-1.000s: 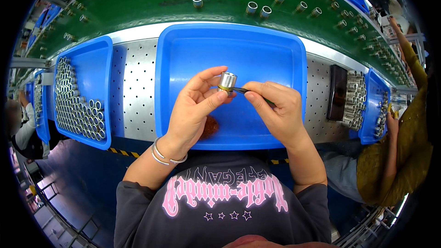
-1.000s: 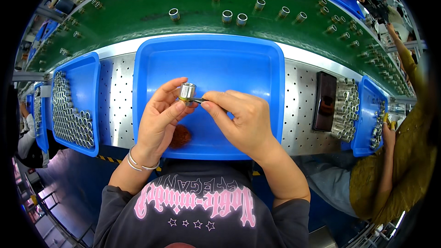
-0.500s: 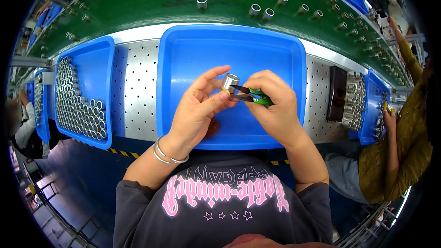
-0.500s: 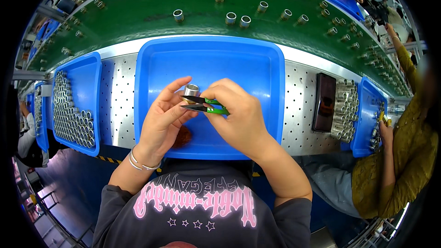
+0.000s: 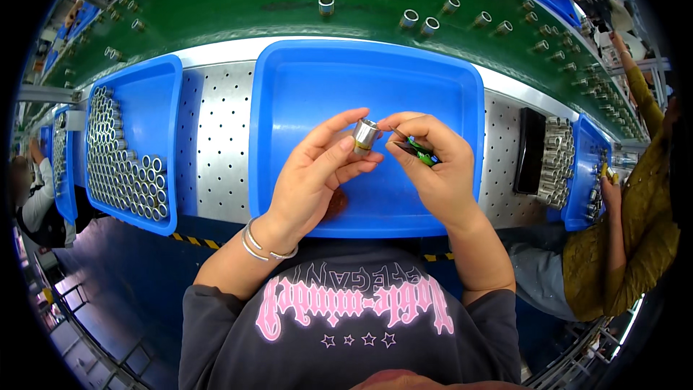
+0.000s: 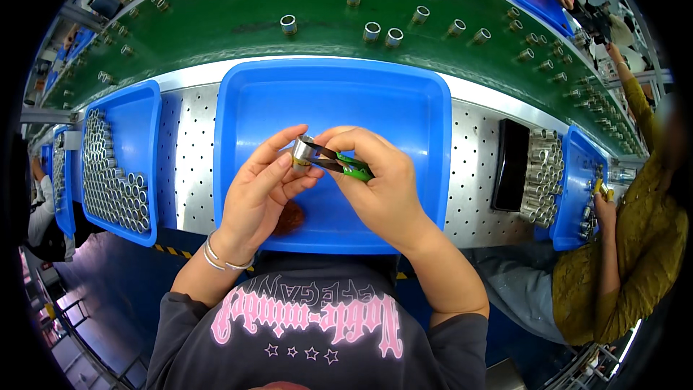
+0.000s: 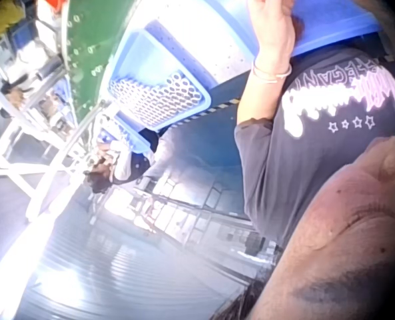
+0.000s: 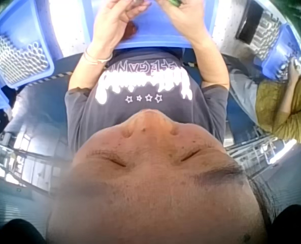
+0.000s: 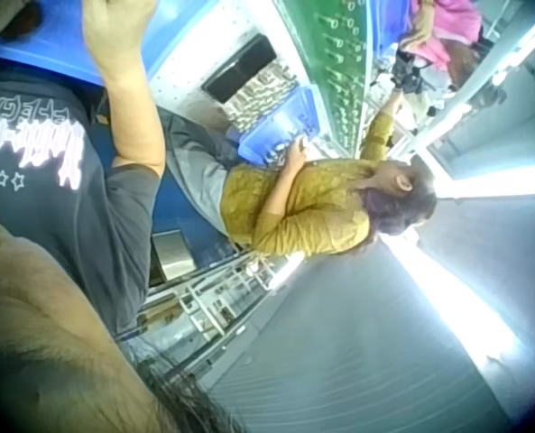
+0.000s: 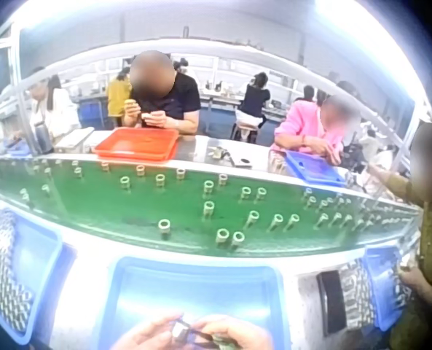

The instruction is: The person uses a pair of green-handled pliers to trim the edges of small cylindrical metal parts. They pick up each part from a blue tray, hold it in their left hand, and use the pliers in their right hand to snip off excess material. The person then places the finished part onto a green conveyor belt.

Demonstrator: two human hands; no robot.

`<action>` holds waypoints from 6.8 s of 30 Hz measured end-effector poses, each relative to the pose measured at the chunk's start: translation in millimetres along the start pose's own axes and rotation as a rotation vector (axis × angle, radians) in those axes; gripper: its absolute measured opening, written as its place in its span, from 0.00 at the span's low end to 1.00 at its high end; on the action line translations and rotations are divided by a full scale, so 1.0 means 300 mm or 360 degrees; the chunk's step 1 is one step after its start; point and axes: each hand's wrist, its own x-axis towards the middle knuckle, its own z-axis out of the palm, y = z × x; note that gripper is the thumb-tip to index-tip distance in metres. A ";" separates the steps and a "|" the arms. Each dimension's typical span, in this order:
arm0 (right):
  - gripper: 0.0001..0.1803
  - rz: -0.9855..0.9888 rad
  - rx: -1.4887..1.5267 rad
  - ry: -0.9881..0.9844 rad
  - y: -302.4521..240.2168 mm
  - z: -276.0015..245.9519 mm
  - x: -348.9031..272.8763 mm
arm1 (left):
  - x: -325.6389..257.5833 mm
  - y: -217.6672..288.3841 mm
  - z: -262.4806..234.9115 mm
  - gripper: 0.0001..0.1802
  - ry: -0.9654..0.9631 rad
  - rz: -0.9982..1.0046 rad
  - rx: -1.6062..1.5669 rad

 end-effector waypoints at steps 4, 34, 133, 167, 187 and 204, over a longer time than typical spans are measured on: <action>0.13 -0.0068 -0.0113 -0.0001 -0.013 0.010 0.002 | 0.003 -0.010 0.006 0.25 -0.0035 0.0085 0.0117; 0.15 -0.0131 -0.0393 0.0236 -0.056 -0.035 -0.049 | -0.015 -0.017 0.013 0.25 -0.0050 0.0163 0.0392; 0.06 -0.0141 -0.0267 -0.0244 -0.084 0.016 0.000 | -0.035 0.002 0.001 0.26 -0.0132 0.0168 0.0491; 0.11 -0.0034 -0.0473 -0.0198 -0.085 -0.029 0.002 | -0.043 0.003 -0.009 0.26 -0.0135 0.0405 0.0876; 0.06 0.0330 0.0686 -0.0201 -0.067 -0.064 0.008 | -0.036 0.026 -0.027 0.24 -0.0082 -0.0063 0.0237; 0.05 0.0270 0.0976 -0.0250 -0.083 -0.012 0.037 | -0.026 0.016 -0.035 0.22 -0.0099 0.0052 0.0247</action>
